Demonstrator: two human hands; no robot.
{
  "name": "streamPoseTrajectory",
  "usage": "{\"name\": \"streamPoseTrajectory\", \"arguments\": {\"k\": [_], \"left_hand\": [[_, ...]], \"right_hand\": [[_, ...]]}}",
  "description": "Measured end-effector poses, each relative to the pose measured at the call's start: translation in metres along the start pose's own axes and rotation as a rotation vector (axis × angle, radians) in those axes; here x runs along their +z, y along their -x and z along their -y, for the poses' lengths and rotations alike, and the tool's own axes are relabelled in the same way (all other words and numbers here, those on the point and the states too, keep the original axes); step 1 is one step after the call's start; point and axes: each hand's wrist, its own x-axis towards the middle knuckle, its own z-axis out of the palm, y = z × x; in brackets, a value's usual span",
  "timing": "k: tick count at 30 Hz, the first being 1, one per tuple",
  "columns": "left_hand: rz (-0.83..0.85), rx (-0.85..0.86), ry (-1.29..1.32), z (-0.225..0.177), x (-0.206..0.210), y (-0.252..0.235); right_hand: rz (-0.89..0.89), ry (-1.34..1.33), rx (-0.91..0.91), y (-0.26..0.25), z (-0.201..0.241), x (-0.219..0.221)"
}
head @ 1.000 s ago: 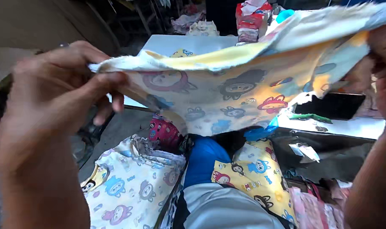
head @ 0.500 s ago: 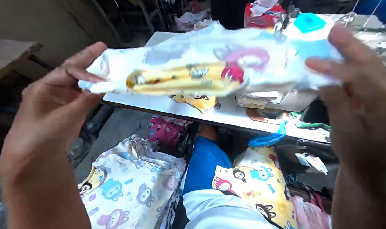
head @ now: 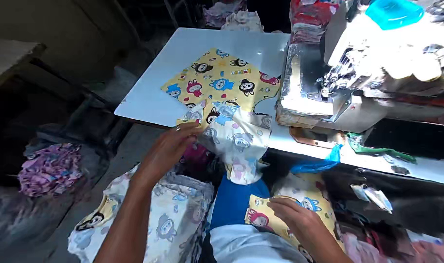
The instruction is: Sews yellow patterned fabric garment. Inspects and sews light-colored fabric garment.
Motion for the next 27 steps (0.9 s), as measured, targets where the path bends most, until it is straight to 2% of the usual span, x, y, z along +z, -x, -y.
{"name": "streamPoseTrajectory", "arguments": {"k": [3, 5, 10, 13, 16, 20, 25, 27], "left_hand": [[-0.108, 0.096, 0.074, -0.001, 0.019, -0.057], [-0.104, 0.104, 0.136, -0.006, 0.033, -0.094], [0.153, 0.09, 0.146, -0.022, 0.077, -0.155], [0.22, 0.105, 0.065, -0.023, 0.095, -0.172], [0.236, 0.177, 0.144, -0.021, 0.094, -0.176], [0.034, 0.274, 0.303, -0.045, 0.072, -0.157], [-0.105, 0.471, 0.338, -0.102, 0.04, -0.114], [-0.107, 0.498, 0.38, -0.122, 0.034, -0.099]], "right_hand": [[-0.057, -0.028, 0.004, -0.004, -0.011, -0.002], [-0.074, -0.046, 0.003, -0.006, -0.016, -0.002], [-0.053, -0.103, 0.006, -0.004, -0.024, 0.008], [-0.041, -0.12, 0.013, 0.002, -0.028, 0.012], [-0.019, -0.155, 0.019, 0.007, -0.03, 0.011], [-0.08, -0.254, 0.015, -0.001, -0.035, -0.001], [-0.352, -0.567, 0.13, -0.065, -0.023, -0.034], [-0.367, -0.734, 0.171, -0.091, -0.012, -0.047]]}}
